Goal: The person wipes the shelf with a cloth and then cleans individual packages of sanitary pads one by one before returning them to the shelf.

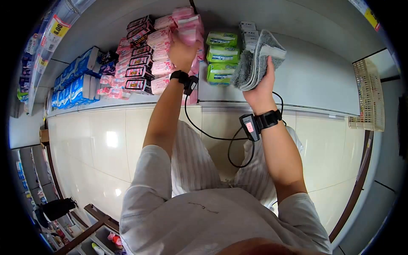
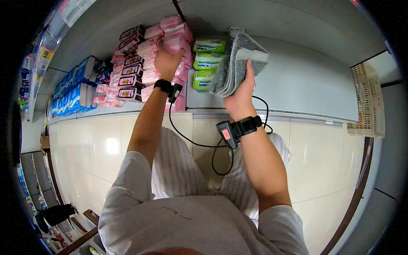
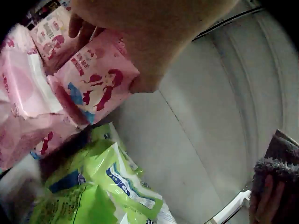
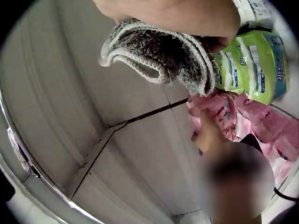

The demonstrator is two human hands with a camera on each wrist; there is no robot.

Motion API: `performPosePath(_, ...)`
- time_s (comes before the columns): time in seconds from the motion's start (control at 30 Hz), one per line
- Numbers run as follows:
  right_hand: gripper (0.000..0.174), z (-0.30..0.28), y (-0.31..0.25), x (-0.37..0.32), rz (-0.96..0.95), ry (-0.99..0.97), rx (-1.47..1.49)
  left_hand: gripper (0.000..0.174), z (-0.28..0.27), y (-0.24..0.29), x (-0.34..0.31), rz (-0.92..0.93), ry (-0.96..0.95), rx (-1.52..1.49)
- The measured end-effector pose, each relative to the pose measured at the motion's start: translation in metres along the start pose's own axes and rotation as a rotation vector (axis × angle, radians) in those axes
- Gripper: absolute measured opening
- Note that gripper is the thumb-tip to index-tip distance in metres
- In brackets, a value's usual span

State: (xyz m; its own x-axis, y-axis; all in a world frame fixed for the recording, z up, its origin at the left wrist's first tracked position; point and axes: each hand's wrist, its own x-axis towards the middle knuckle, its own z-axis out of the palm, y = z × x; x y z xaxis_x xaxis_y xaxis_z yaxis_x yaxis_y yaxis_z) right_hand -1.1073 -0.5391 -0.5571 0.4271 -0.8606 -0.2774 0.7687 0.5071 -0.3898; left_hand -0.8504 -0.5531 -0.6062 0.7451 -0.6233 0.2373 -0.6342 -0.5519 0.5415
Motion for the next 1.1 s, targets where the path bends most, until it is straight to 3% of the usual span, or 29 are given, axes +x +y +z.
performPosePath(0.07,0.054,0.002,-0.004,0.000,-0.015,0.000,0.016,0.100,0.003,-0.012,0.008,0.210,0.311,-0.099)
performPosePath(0.1,0.052,0.003,-0.004,0.001,-0.088,0.019,-0.043,0.088,-0.012,-0.001,0.002,0.172,0.344,-0.169)
performPosePath(0.13,0.050,0.006,-0.005,0.000,-0.157,0.041,-0.103,0.088,-0.024,0.004,0.000,0.175,0.339,-0.163)
performPosePath(0.2,0.051,0.011,0.001,-0.003,-0.212,0.094,-0.142,0.067,-0.041,0.007,-0.003,0.326,0.194,-0.720)
performPosePath(0.23,0.051,0.013,0.005,-0.003,-0.389,0.073,-0.269,0.053,-0.044,0.007,-0.010,0.229,-0.035,-1.027)
performPosePath(0.27,0.052,0.014,0.007,-0.002,-0.567,0.050,-0.395,0.053,-0.050,0.002,-0.017,0.231,-0.035,-1.021)
performPosePath(0.33,0.059,0.008,0.015,-0.001,-0.593,0.029,-0.436,0.054,-0.067,-0.008,-0.037,0.156,-0.708,-1.328)
performPosePath(0.4,0.066,0.003,0.024,-0.001,-0.580,-0.223,-0.867,0.054,-0.076,0.005,-0.073,0.078,-0.746,-1.299)
performPosePath(0.43,0.079,0.012,0.021,-0.010,-0.481,-0.252,-0.993,0.051,-0.075,0.008,-0.079,0.026,-0.833,-1.258)
performPosePath(0.47,0.079,0.013,0.021,-0.010,-0.479,-0.252,-0.990,0.051,-0.074,0.008,-0.080,0.025,-0.833,-1.255)
performPosePath(0.57,0.098,0.018,0.020,-0.013,-0.931,-0.553,-1.507,0.052,-0.068,0.000,-0.073,0.037,-0.986,-1.150)
performPosePath(0.6,0.098,0.023,0.019,-0.019,-0.934,-0.547,-1.505,0.052,-0.069,0.002,-0.076,0.041,-0.991,-1.147)
performPosePath(0.7,0.096,0.029,0.019,-0.024,-0.993,-0.686,-1.647,0.051,-0.064,0.001,-0.083,-0.285,-1.042,-1.283)
performPosePath(0.73,0.096,0.025,0.020,-0.017,-0.992,-0.684,-1.649,0.051,-0.060,0.003,-0.078,-0.287,-1.045,-1.283)
performPosePath(0.8,0.095,0.020,0.022,-0.006,-0.810,-0.539,-1.314,0.048,-0.051,0.008,-0.073,-0.668,-1.319,-1.885)
performPosePath(0.83,0.077,0.022,0.021,-0.011,-0.559,-0.456,-1.111,0.048,-0.060,0.012,-0.082,-0.181,-1.073,-1.634)
performPosePath(0.87,0.077,0.019,0.020,-0.008,-0.559,-0.456,-1.111,0.047,-0.069,0.016,-0.091,0.139,-0.736,-1.278)
performPosePath(0.9,0.067,0.015,0.017,-0.004,-0.223,-0.371,-0.841,0.050,-0.079,0.022,-0.092,0.334,-0.634,-1.166)
performPosePath(0.93,0.058,0.018,0.015,-0.003,0.102,-0.279,-0.560,0.054,-0.087,0.025,-0.094,0.521,-0.530,-1.046)
performPosePath(1.0,0.050,0.024,0.018,-0.006,0.163,-0.197,-0.424,0.064,-0.095,0.029,-0.101,0.541,-0.463,-0.969)
performPosePath(1.07,0.048,0.019,0.020,-0.002,0.413,-0.141,-0.105,0.071,-0.101,0.031,-0.100,0.974,-0.234,-0.837)
performPosePath(1.1,0.045,0.014,0.021,-0.002,0.463,-0.209,0.006,0.077,-0.103,0.028,-0.100,1.055,-0.150,-0.770)
